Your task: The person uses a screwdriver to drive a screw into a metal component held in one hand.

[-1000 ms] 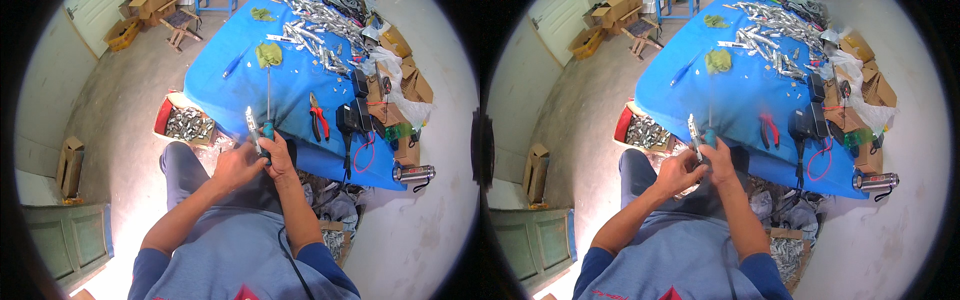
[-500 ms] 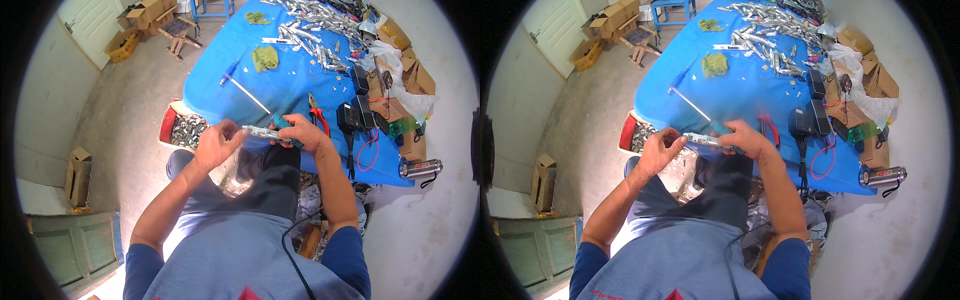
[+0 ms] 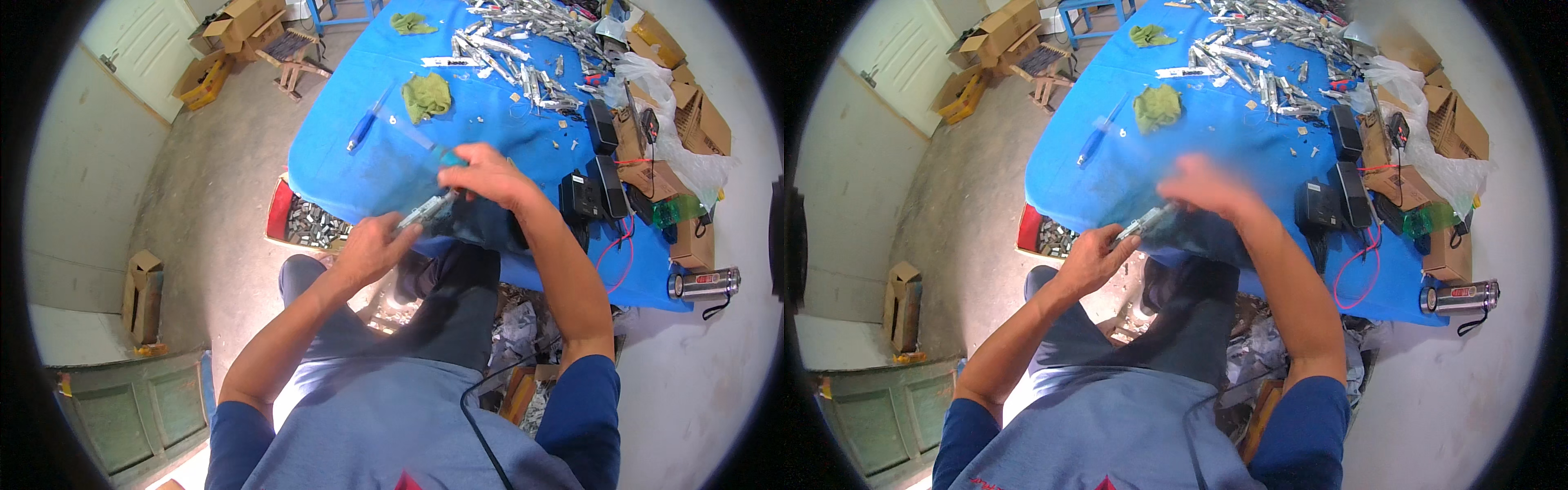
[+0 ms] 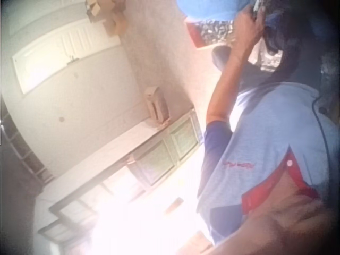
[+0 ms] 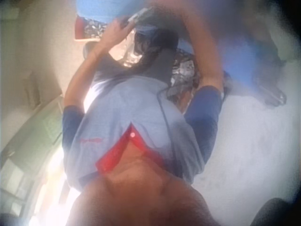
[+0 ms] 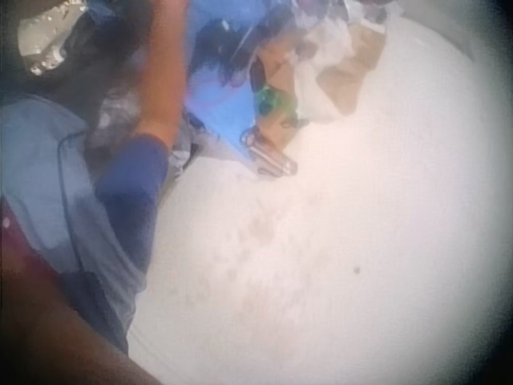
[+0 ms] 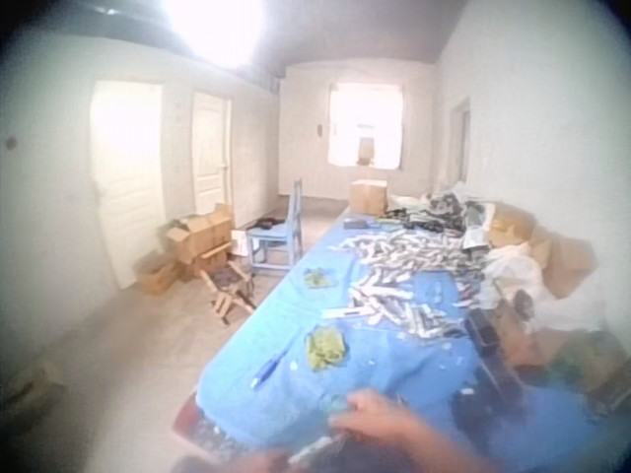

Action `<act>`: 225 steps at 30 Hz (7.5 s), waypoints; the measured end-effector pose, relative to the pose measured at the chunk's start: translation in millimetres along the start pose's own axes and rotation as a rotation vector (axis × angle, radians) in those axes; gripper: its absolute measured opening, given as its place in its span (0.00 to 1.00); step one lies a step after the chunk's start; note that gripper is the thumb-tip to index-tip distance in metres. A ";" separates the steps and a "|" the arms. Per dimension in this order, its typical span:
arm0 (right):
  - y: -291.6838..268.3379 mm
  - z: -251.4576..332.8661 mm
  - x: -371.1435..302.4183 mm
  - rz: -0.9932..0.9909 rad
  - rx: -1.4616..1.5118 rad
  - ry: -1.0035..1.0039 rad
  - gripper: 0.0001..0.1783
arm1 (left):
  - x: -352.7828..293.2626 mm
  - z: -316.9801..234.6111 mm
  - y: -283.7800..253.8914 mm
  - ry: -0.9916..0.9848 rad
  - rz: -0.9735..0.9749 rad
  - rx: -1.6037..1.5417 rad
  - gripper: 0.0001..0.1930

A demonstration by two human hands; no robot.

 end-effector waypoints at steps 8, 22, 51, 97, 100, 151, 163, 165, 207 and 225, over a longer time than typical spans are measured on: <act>-31.7 -20.1 -114.9 -0.321 0.106 0.018 0.27 | -0.6 10.1 11.2 -0.055 -0.102 0.102 0.23; 8.5 -30.7 -210.0 -0.153 0.388 0.272 0.23 | -0.5 16.0 24.5 -0.135 -0.166 0.027 0.23; 3.3 -5.2 -201.4 -0.261 -0.051 0.120 0.19 | 0.8 8.9 30.0 0.026 -0.293 0.180 0.23; 1.3 -18.6 -190.8 -0.175 -0.144 0.056 0.22 | 4.7 0.4 39.8 -0.427 -0.053 -0.332 0.22; 5.9 -4.1 -190.9 -0.222 -0.382 -0.117 0.22 | 2.9 11.9 49.6 -0.399 -0.094 -0.379 0.23; -11.3 6.1 -190.0 -0.077 0.404 0.441 0.30 | 2.2 -1.0 37.8 -0.368 0.033 -0.116 0.25; -15.4 40.2 -174.2 -0.085 -0.230 0.230 0.22 | 5.8 4.2 38.7 -0.247 0.008 -0.048 0.27; -12.7 48.2 -173.2 -0.094 -0.304 0.188 0.21 | 5.7 4.5 38.0 -0.259 0.007 -0.070 0.27; 25.9 96.4 -163.2 -0.045 -1.201 -0.230 0.21 | 12.1 11.8 40.6 -0.287 0.065 -0.116 0.29; -23.6 75.8 -138.2 -0.022 -0.235 0.410 0.18 | 13.8 14.8 27.1 -0.148 0.059 0.056 0.29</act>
Point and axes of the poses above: each hand's wrist, its own x-axis towards the middle knuckle, its own y-axis out of the palm, z = x × y, the point moved 3 cm from there along x, towards the middle knuckle, and after that the axes turned 10 degrees about -z, right-handed, at the moved point
